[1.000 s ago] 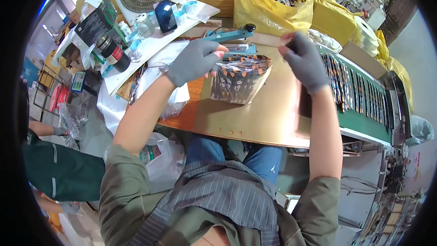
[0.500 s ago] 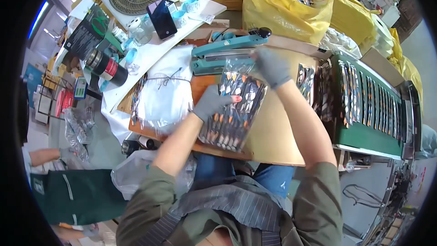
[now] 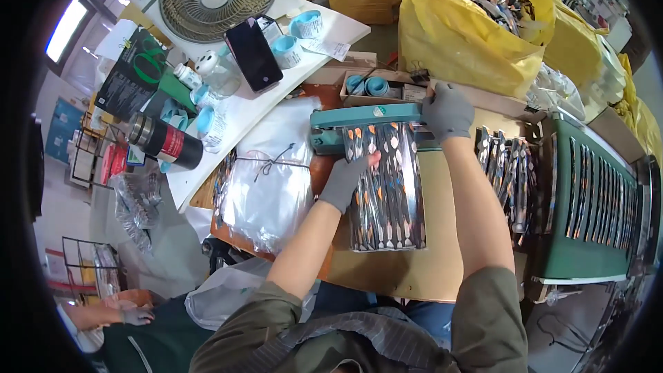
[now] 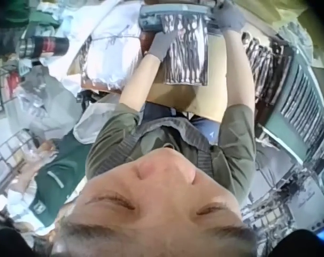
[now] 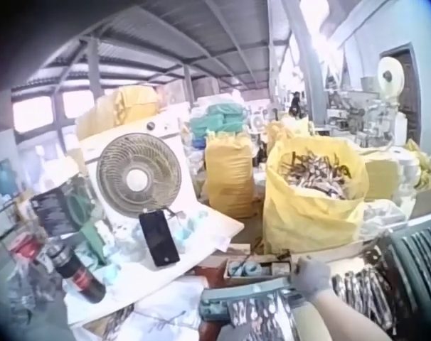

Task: Packaging and heat-sealing sets of small items into plastic bags.

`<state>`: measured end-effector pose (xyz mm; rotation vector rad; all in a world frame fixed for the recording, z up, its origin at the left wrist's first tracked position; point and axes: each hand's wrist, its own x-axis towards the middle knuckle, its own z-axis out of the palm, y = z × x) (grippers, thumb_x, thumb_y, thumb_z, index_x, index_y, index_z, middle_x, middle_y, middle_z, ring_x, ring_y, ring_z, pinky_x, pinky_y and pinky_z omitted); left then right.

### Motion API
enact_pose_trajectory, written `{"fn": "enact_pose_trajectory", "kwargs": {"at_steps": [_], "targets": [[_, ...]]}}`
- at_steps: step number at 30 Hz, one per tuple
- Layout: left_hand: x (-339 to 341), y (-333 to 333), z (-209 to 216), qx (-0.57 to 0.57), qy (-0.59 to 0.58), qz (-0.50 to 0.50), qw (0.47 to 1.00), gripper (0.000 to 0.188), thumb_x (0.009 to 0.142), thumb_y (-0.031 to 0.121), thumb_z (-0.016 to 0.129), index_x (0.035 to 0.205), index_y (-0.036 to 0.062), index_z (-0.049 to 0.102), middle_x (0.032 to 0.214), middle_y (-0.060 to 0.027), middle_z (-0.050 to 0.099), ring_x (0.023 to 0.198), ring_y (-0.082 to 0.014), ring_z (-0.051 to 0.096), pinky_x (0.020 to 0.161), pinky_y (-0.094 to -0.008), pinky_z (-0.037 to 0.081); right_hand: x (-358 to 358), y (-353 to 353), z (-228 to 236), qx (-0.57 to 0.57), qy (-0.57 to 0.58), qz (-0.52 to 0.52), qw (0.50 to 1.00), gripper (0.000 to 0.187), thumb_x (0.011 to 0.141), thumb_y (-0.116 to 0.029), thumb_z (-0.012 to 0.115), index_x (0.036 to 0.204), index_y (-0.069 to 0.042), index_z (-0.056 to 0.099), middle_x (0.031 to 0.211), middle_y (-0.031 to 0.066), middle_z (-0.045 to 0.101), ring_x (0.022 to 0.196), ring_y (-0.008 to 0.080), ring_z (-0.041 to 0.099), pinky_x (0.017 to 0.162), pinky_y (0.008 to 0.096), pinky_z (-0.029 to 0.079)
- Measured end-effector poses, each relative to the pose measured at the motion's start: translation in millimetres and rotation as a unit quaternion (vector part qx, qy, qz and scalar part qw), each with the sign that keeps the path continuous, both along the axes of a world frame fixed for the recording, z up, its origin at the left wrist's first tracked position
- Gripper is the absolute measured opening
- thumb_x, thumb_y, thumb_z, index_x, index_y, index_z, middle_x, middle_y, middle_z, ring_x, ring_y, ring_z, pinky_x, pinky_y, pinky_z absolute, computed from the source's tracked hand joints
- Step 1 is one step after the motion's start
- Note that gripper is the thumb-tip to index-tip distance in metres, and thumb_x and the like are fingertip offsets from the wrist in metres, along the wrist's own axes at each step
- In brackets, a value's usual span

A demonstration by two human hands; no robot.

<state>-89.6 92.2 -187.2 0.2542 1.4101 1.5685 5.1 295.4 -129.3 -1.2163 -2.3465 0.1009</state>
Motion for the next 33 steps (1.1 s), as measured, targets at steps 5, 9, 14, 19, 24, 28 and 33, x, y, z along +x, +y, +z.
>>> {"fn": "enact_pose_trajectory", "kwargs": {"at_steps": [5,9,14,19,24,28,33], "targets": [[16,-26,-6,-0.028,0.026,-0.017,0.999,0.042,0.073,0.026,0.075,0.103,-0.0003,0.062,0.095,-0.0038,0.063,0.086,-0.0121,0.057,0.078,-0.0266,0.044,-2,4,-8,0.012,0.017,0.005,1.0,0.025,0.082,-0.029,0.054,0.073,-0.006,0.057,0.081,0.0148,0.06,0.072,0.0364,0.058,0.06,0.0452,0.046],[15,-32,-13,-0.012,-0.029,-0.043,0.999,0.049,0.071,0.028,0.076,0.108,-0.0003,0.06,0.102,-0.0058,0.062,0.092,-0.0138,0.057,0.082,-0.0284,0.044,-3,3,-11,0.009,0.033,-0.001,0.999,0.024,0.082,-0.028,0.054,0.073,-0.005,0.057,0.079,0.0142,0.059,0.073,0.0361,0.058,0.061,0.0448,0.046],[14,-31,-14,-0.002,-0.032,-0.053,0.998,0.05,0.071,0.028,0.075,0.108,-0.0013,0.06,0.1,-0.0068,0.063,0.089,-0.0145,0.059,0.079,-0.0284,0.046,4,-5,-1,0.001,0.033,-0.015,0.999,0.026,0.081,-0.03,0.058,0.08,-0.004,0.059,0.081,0.013,0.061,0.076,0.0308,0.061,0.065,0.0389,0.048],[15,-52,-1,0.013,0.101,-0.063,0.993,0.037,0.071,0.024,0.076,0.098,0.0009,0.065,0.091,-0.0049,0.065,0.081,-0.0124,0.06,0.073,-0.0271,0.048,55,-69,-22,-0.491,0.446,0.173,0.728,0.107,0.069,-0.03,0.079,0.143,-0.001,0.006,0.124,0.019,0.046,0.105,0.025,0.053,0.089,0.0335,0.045],[55,-98,29,0.136,0.232,-0.089,0.959,0.036,0.07,0.016,0.075,0.101,0.0021,0.063,0.095,-0.0012,0.064,0.086,-0.0116,0.058,0.076,-0.0285,0.048,108,-206,-62,-0.478,0.433,0.209,0.735,0.064,0.067,-0.015,0.078,0.119,0.001,0.043,0.11,0.0105,0.055,0.098,0.0185,0.055,0.084,0.031,0.045],[66,-133,26,-0.048,0.338,-0.084,0.936,0.042,0.075,0.039,0.069,0.096,0.0028,0.064,0.086,-0.0114,0.066,0.08,-0.0231,0.063,0.072,-0.0338,0.048,101,-243,-67,-0.442,0.381,0.088,0.807,0.051,0.075,-0.022,0.072,0.114,0.001,0.048,0.108,0.0149,0.057,0.097,0.0228,0.056,0.083,0.0323,0.045],[-2,-175,21,-0.13,0.636,-0.02,0.761,0.035,0.086,0.039,0.051,0.085,0.006,0.064,0.074,-0.0167,0.062,0.068,-0.0343,0.06,0.062,-0.0419,0.045,156,-238,-87,-0.139,0.213,0.142,0.956,0.038,0.087,-0.025,0.058,0.113,0.001,0.05,0.105,0.0176,0.059,0.097,0.0304,0.057,0.086,0.0359,0.044]]}}
